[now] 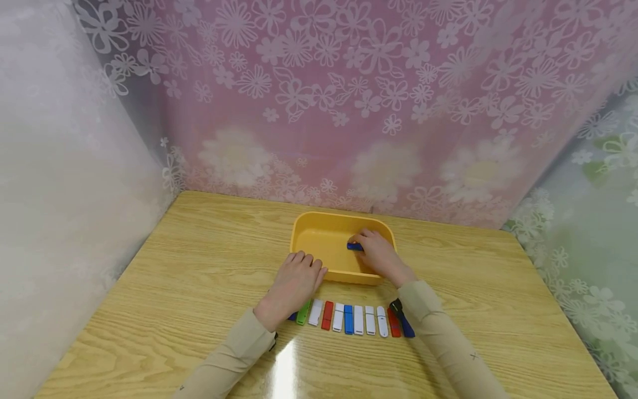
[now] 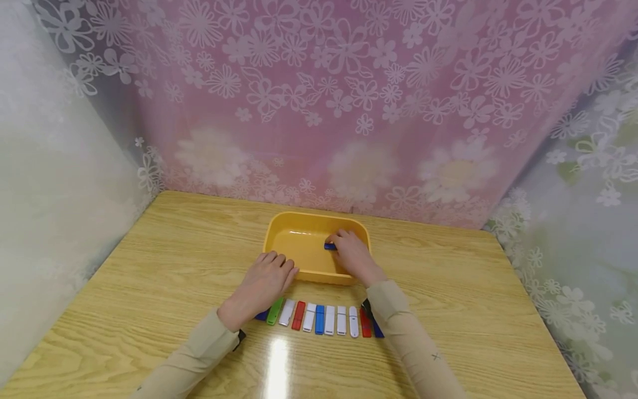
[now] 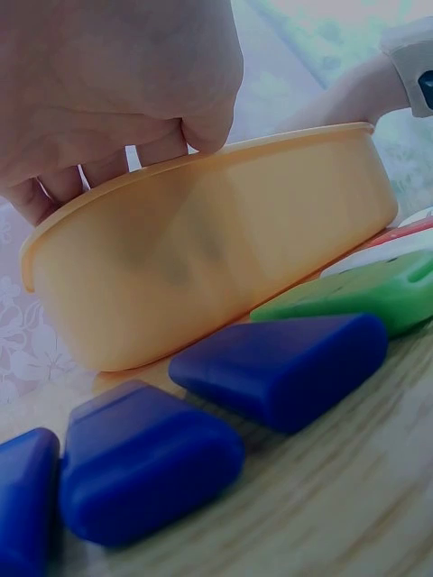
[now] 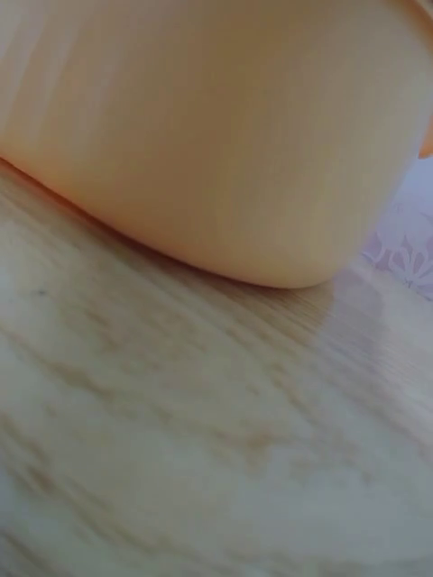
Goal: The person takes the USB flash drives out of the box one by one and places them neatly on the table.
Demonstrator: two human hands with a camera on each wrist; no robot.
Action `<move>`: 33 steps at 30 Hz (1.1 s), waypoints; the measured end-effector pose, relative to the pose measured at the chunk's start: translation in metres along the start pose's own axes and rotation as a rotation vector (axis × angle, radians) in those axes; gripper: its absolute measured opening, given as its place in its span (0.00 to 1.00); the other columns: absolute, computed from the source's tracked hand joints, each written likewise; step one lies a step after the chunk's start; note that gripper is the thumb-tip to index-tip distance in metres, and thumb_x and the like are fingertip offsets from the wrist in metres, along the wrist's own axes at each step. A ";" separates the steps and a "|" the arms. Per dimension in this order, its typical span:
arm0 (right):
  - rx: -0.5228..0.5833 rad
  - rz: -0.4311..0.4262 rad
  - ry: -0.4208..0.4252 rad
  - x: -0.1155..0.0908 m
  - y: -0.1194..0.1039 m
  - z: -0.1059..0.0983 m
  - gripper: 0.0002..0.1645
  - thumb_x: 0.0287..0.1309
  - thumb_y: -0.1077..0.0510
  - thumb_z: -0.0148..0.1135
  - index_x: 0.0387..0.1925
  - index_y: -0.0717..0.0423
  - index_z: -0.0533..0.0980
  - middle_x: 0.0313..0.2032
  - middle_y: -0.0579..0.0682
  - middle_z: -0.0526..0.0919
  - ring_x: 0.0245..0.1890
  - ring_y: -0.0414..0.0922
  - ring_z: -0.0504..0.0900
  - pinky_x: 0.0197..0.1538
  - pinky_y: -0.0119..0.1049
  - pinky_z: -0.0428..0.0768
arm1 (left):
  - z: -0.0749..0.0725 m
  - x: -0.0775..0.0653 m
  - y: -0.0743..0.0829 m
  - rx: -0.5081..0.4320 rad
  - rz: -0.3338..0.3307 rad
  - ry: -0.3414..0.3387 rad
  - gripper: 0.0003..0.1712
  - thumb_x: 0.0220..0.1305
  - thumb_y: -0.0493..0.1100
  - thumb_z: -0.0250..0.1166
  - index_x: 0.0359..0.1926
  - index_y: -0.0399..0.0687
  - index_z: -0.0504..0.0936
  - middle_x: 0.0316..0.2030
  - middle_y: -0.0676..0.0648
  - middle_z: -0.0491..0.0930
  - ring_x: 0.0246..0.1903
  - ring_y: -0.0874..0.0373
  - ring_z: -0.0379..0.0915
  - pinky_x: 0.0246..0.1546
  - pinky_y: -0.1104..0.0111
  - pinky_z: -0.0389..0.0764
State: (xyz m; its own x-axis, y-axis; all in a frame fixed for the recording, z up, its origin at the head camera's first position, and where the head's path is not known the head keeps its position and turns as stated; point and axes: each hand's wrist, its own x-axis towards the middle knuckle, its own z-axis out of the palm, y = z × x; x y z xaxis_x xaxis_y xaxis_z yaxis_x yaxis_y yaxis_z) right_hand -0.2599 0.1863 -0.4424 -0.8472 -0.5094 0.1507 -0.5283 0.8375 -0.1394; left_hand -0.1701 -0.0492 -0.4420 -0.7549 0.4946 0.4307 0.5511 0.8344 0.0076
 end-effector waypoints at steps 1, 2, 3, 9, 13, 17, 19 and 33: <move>0.007 -0.002 0.001 0.000 0.000 0.000 0.14 0.59 0.64 0.72 0.47 0.59 0.83 0.44 0.57 0.82 0.46 0.57 0.80 0.55 0.51 0.79 | 0.000 0.000 0.000 0.002 -0.001 -0.002 0.18 0.78 0.50 0.55 0.33 0.47 0.81 0.30 0.48 0.80 0.35 0.52 0.74 0.45 0.61 0.76; 0.013 -0.003 0.002 -0.001 0.000 -0.001 0.14 0.58 0.65 0.72 0.46 0.58 0.83 0.43 0.57 0.82 0.45 0.56 0.80 0.54 0.50 0.79 | 0.000 0.000 0.000 0.005 -0.002 -0.003 0.18 0.78 0.50 0.55 0.33 0.47 0.81 0.30 0.48 0.80 0.35 0.52 0.74 0.45 0.61 0.76; 0.017 -0.005 0.002 -0.001 0.000 -0.001 0.13 0.57 0.65 0.73 0.45 0.58 0.83 0.42 0.56 0.82 0.44 0.56 0.81 0.53 0.50 0.79 | 0.000 0.000 0.000 0.009 -0.002 -0.005 0.18 0.78 0.50 0.55 0.34 0.47 0.81 0.30 0.48 0.80 0.36 0.52 0.74 0.45 0.61 0.76; 0.038 -0.001 -0.010 -0.001 0.001 -0.001 0.15 0.61 0.66 0.69 0.50 0.60 0.81 0.39 0.56 0.82 0.37 0.53 0.82 0.44 0.48 0.82 | -0.001 0.000 0.000 0.011 -0.001 -0.017 0.18 0.78 0.50 0.54 0.34 0.47 0.81 0.30 0.49 0.80 0.36 0.52 0.74 0.45 0.61 0.75; 0.054 -0.009 0.000 0.000 0.002 0.000 0.18 0.60 0.69 0.66 0.52 0.58 0.82 0.40 0.57 0.83 0.38 0.54 0.83 0.43 0.49 0.82 | -0.002 0.000 0.001 0.004 -0.006 -0.029 0.18 0.79 0.51 0.54 0.34 0.47 0.81 0.31 0.49 0.80 0.36 0.52 0.74 0.46 0.61 0.75; 0.131 0.017 0.007 0.001 0.003 0.000 0.18 0.60 0.70 0.65 0.51 0.56 0.82 0.39 0.56 0.83 0.36 0.52 0.82 0.42 0.48 0.82 | -0.003 0.001 0.001 0.003 -0.011 -0.041 0.18 0.79 0.51 0.53 0.35 0.47 0.81 0.32 0.49 0.80 0.37 0.52 0.74 0.47 0.61 0.75; 0.201 0.052 0.003 0.002 0.003 -0.003 0.18 0.61 0.69 0.64 0.52 0.57 0.81 0.39 0.56 0.83 0.33 0.50 0.82 0.40 0.46 0.82 | -0.002 0.001 0.001 0.003 -0.008 -0.041 0.18 0.79 0.51 0.53 0.35 0.47 0.81 0.32 0.49 0.80 0.37 0.52 0.74 0.47 0.61 0.75; 0.567 0.228 0.072 -0.028 -0.009 -0.049 0.20 0.68 0.63 0.63 0.60 0.55 0.76 0.46 0.59 0.83 0.39 0.52 0.85 0.41 0.44 0.85 | -0.002 0.000 0.000 -0.001 0.006 -0.007 0.17 0.78 0.50 0.55 0.32 0.47 0.80 0.29 0.49 0.79 0.35 0.52 0.73 0.45 0.61 0.75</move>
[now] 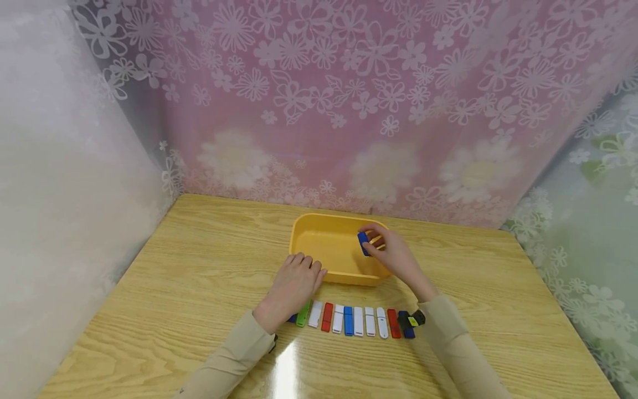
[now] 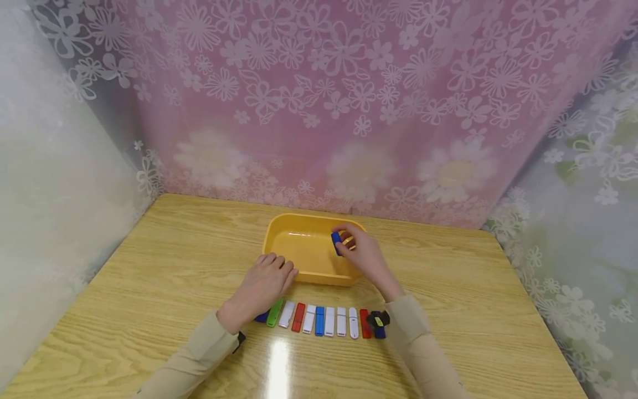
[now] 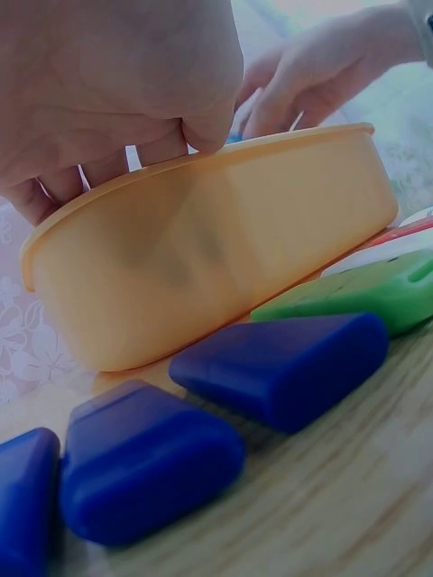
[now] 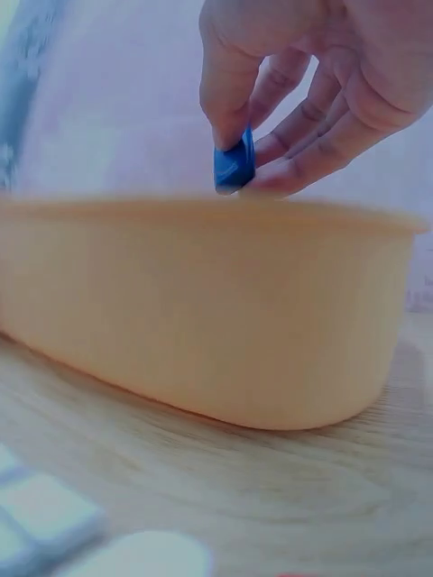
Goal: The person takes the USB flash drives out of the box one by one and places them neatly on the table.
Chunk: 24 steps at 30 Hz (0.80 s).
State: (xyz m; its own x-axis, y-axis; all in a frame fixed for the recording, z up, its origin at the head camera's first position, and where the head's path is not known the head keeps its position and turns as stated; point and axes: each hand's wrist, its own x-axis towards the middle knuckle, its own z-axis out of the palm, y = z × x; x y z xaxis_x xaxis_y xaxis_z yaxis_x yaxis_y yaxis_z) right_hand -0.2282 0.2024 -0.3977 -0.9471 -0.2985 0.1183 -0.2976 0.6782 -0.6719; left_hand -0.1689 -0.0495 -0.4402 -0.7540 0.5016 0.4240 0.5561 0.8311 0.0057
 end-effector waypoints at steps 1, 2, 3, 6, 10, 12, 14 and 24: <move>0.022 0.004 0.008 -0.005 -0.001 -0.003 0.20 0.68 0.63 0.63 0.60 0.55 0.76 0.47 0.59 0.82 0.39 0.52 0.85 0.41 0.43 0.85 | 0.000 0.000 0.000 -0.003 0.001 0.001 0.17 0.78 0.50 0.55 0.32 0.47 0.80 0.29 0.49 0.79 0.34 0.52 0.73 0.45 0.61 0.75; 0.042 0.006 0.017 -0.011 -0.002 -0.006 0.20 0.68 0.63 0.63 0.60 0.56 0.75 0.47 0.60 0.82 0.39 0.53 0.85 0.40 0.42 0.85 | 0.000 0.000 0.000 -0.006 0.002 0.001 0.18 0.78 0.50 0.55 0.32 0.47 0.80 0.29 0.49 0.79 0.34 0.52 0.73 0.45 0.61 0.76; 0.053 0.009 0.029 -0.016 -0.002 -0.010 0.21 0.68 0.63 0.63 0.60 0.56 0.75 0.47 0.60 0.82 0.39 0.53 0.85 0.40 0.40 0.85 | 0.001 0.000 0.000 -0.008 0.003 0.005 0.18 0.78 0.50 0.55 0.31 0.47 0.80 0.28 0.49 0.79 0.34 0.52 0.73 0.44 0.61 0.76; 0.061 0.019 0.067 -0.031 0.002 -0.018 0.20 0.67 0.62 0.64 0.60 0.57 0.76 0.46 0.60 0.82 0.38 0.53 0.85 0.37 0.36 0.84 | 0.001 0.000 0.001 -0.009 0.006 0.015 0.18 0.78 0.50 0.56 0.31 0.47 0.80 0.28 0.49 0.79 0.34 0.52 0.74 0.44 0.61 0.76; 0.033 0.028 0.117 -0.050 0.011 -0.028 0.20 0.67 0.63 0.64 0.59 0.59 0.77 0.44 0.60 0.82 0.37 0.53 0.86 0.34 0.33 0.84 | 0.001 0.000 0.001 0.002 0.007 0.019 0.17 0.77 0.50 0.56 0.32 0.47 0.81 0.29 0.48 0.79 0.34 0.51 0.74 0.44 0.61 0.76; 0.019 0.036 0.131 -0.059 0.016 -0.033 0.20 0.67 0.64 0.64 0.59 0.60 0.77 0.44 0.61 0.82 0.36 0.53 0.86 0.34 0.33 0.84 | 0.001 0.000 0.001 0.006 0.008 0.019 0.17 0.77 0.50 0.56 0.33 0.47 0.81 0.29 0.48 0.79 0.34 0.52 0.74 0.44 0.61 0.76; 0.002 0.053 0.130 -0.069 0.020 -0.037 0.20 0.67 0.64 0.64 0.59 0.61 0.77 0.43 0.60 0.82 0.36 0.53 0.86 0.34 0.35 0.85 | 0.001 0.000 0.001 0.005 0.007 0.016 0.17 0.77 0.50 0.56 0.33 0.47 0.81 0.29 0.48 0.79 0.35 0.52 0.74 0.44 0.61 0.76; -0.117 0.168 -0.106 -0.114 0.041 -0.043 0.18 0.63 0.65 0.66 0.55 0.58 0.79 0.39 0.53 0.83 0.31 0.43 0.84 0.29 0.34 0.82 | 0.002 0.000 0.001 -0.003 0.005 0.023 0.17 0.77 0.49 0.56 0.32 0.46 0.80 0.28 0.47 0.79 0.35 0.50 0.74 0.45 0.60 0.76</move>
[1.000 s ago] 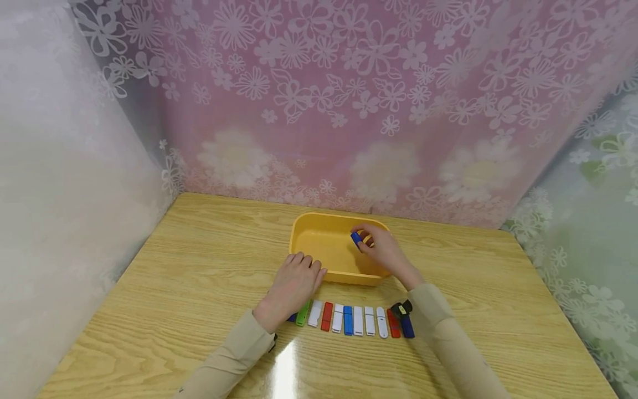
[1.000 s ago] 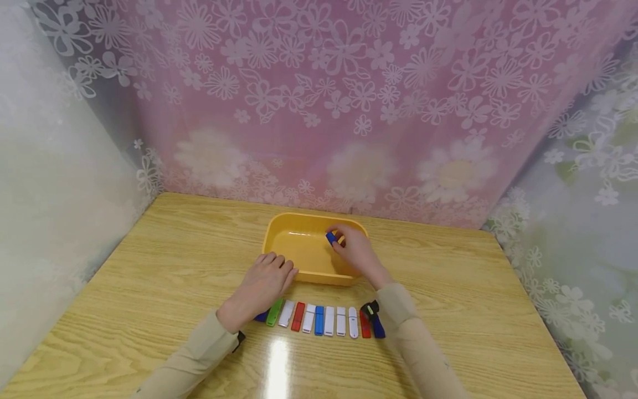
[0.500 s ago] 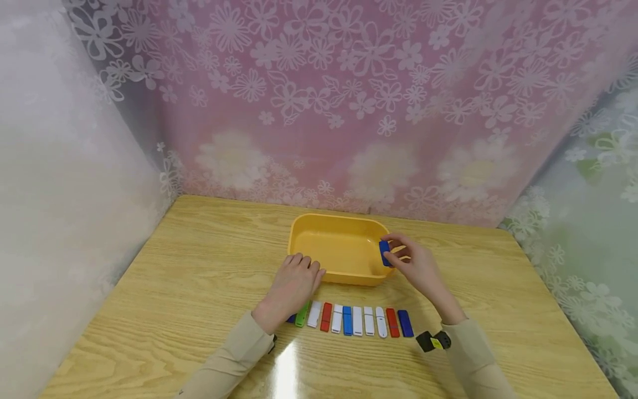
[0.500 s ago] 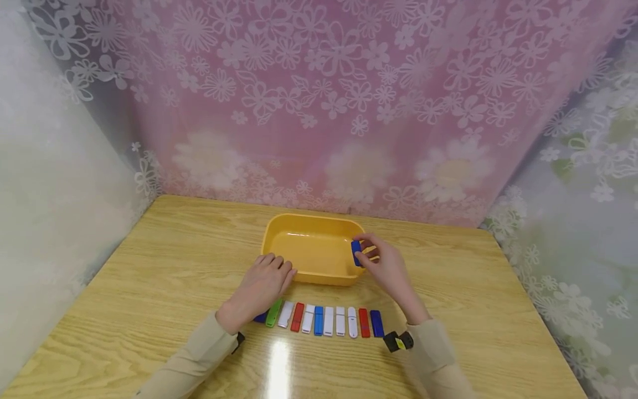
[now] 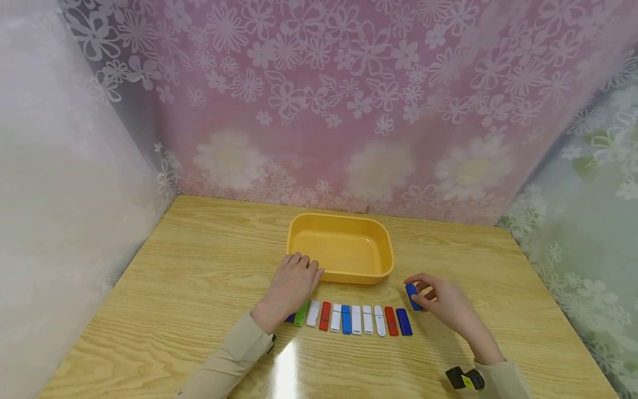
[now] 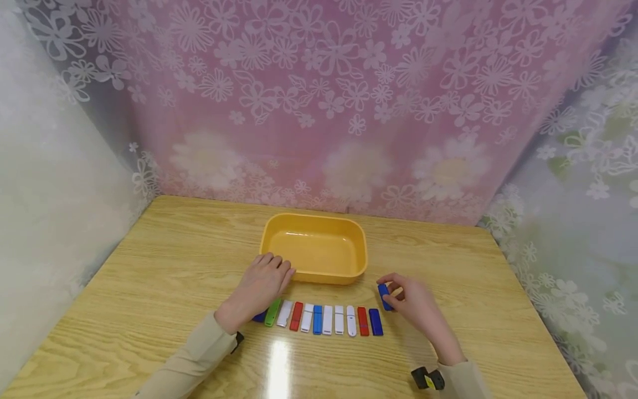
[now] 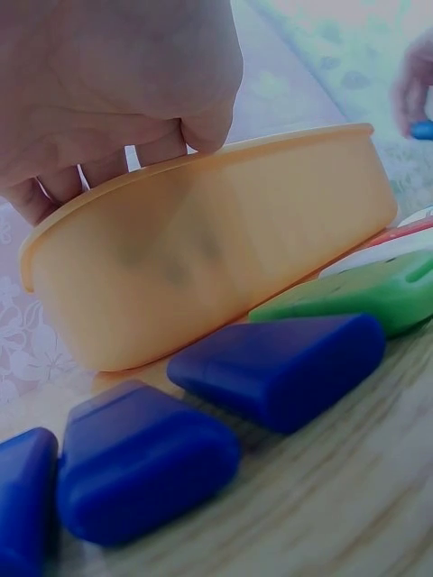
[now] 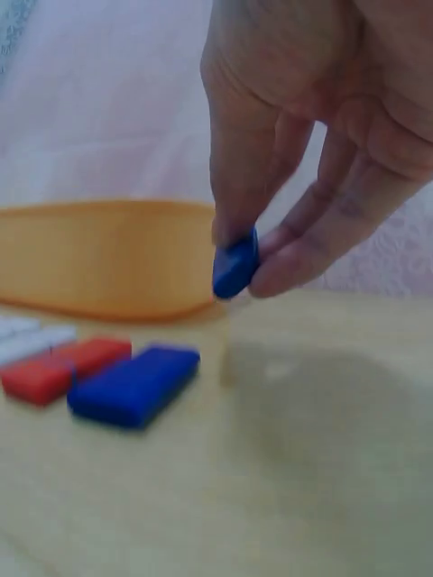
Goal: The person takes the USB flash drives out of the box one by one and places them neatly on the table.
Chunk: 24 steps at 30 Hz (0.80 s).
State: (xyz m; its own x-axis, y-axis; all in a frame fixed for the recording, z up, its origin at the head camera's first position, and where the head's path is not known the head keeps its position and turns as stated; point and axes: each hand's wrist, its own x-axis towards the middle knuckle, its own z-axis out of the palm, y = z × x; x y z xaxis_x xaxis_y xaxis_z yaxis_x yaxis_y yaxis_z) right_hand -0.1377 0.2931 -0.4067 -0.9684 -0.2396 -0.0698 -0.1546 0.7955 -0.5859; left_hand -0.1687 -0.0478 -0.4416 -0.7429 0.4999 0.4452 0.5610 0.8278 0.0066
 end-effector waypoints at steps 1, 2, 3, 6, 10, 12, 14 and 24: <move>-0.012 0.017 -0.021 -0.003 0.003 0.002 0.17 0.63 0.65 0.67 0.54 0.58 0.80 0.39 0.51 0.84 0.31 0.42 0.84 0.29 0.33 0.81 | 0.000 0.000 0.000 0.000 0.002 0.004 0.17 0.77 0.49 0.57 0.32 0.46 0.80 0.28 0.47 0.79 0.35 0.50 0.74 0.44 0.60 0.76; -0.021 0.035 -0.040 -0.005 0.005 0.004 0.17 0.63 0.65 0.67 0.53 0.57 0.80 0.38 0.50 0.83 0.31 0.42 0.83 0.29 0.32 0.80 | 0.000 0.000 0.000 0.000 0.004 0.009 0.17 0.77 0.49 0.57 0.31 0.46 0.80 0.28 0.47 0.79 0.34 0.50 0.74 0.44 0.60 0.76; -0.027 0.050 -0.055 -0.006 0.008 0.006 0.17 0.63 0.65 0.67 0.53 0.57 0.80 0.37 0.49 0.83 0.30 0.42 0.83 0.29 0.33 0.80 | -0.001 0.000 0.000 -0.002 0.005 0.011 0.17 0.77 0.49 0.57 0.31 0.46 0.80 0.28 0.47 0.79 0.34 0.50 0.74 0.44 0.60 0.76; -0.014 0.084 -0.084 -0.010 0.014 0.011 0.16 0.62 0.65 0.67 0.51 0.58 0.81 0.36 0.48 0.82 0.30 0.41 0.81 0.29 0.33 0.79 | -0.002 0.000 0.000 0.001 0.005 0.006 0.17 0.77 0.49 0.57 0.31 0.46 0.81 0.28 0.47 0.80 0.34 0.50 0.74 0.44 0.60 0.76; 0.048 0.093 -0.113 -0.014 0.017 0.014 0.15 0.61 0.65 0.68 0.50 0.60 0.82 0.36 0.49 0.81 0.30 0.42 0.81 0.29 0.33 0.79 | -0.003 0.000 -0.001 0.005 0.005 0.001 0.17 0.77 0.49 0.57 0.32 0.46 0.81 0.28 0.47 0.80 0.34 0.51 0.75 0.44 0.60 0.76; 0.068 0.096 -0.119 -0.015 0.017 0.015 0.16 0.60 0.65 0.69 0.50 0.61 0.82 0.37 0.49 0.80 0.31 0.43 0.81 0.29 0.33 0.79 | -0.003 0.000 -0.001 0.006 0.003 0.000 0.17 0.77 0.49 0.57 0.32 0.47 0.81 0.29 0.47 0.80 0.35 0.51 0.75 0.45 0.60 0.76; 0.066 0.104 -0.114 -0.016 0.018 0.016 0.16 0.60 0.65 0.70 0.50 0.62 0.82 0.37 0.49 0.80 0.31 0.43 0.81 0.29 0.32 0.79 | -0.003 0.000 -0.001 0.003 0.001 -0.002 0.17 0.77 0.49 0.57 0.32 0.47 0.81 0.29 0.47 0.80 0.35 0.51 0.75 0.45 0.60 0.76; 0.014 0.117 -0.079 -0.019 0.014 0.015 0.15 0.60 0.65 0.70 0.49 0.61 0.82 0.36 0.48 0.80 0.30 0.42 0.80 0.29 0.32 0.77 | -0.003 0.000 -0.001 -0.009 -0.008 -0.019 0.17 0.77 0.50 0.56 0.32 0.47 0.81 0.29 0.48 0.80 0.36 0.50 0.74 0.46 0.60 0.76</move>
State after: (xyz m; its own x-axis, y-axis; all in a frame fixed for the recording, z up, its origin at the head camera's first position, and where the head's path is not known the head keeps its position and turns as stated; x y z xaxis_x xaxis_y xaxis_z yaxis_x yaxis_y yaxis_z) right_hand -0.1187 0.3006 -0.4258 -0.9612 -0.1892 -0.2008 -0.0385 0.8127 -0.5814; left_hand -0.1679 -0.0491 -0.4392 -0.7542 0.4977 0.4282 0.5580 0.8297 0.0184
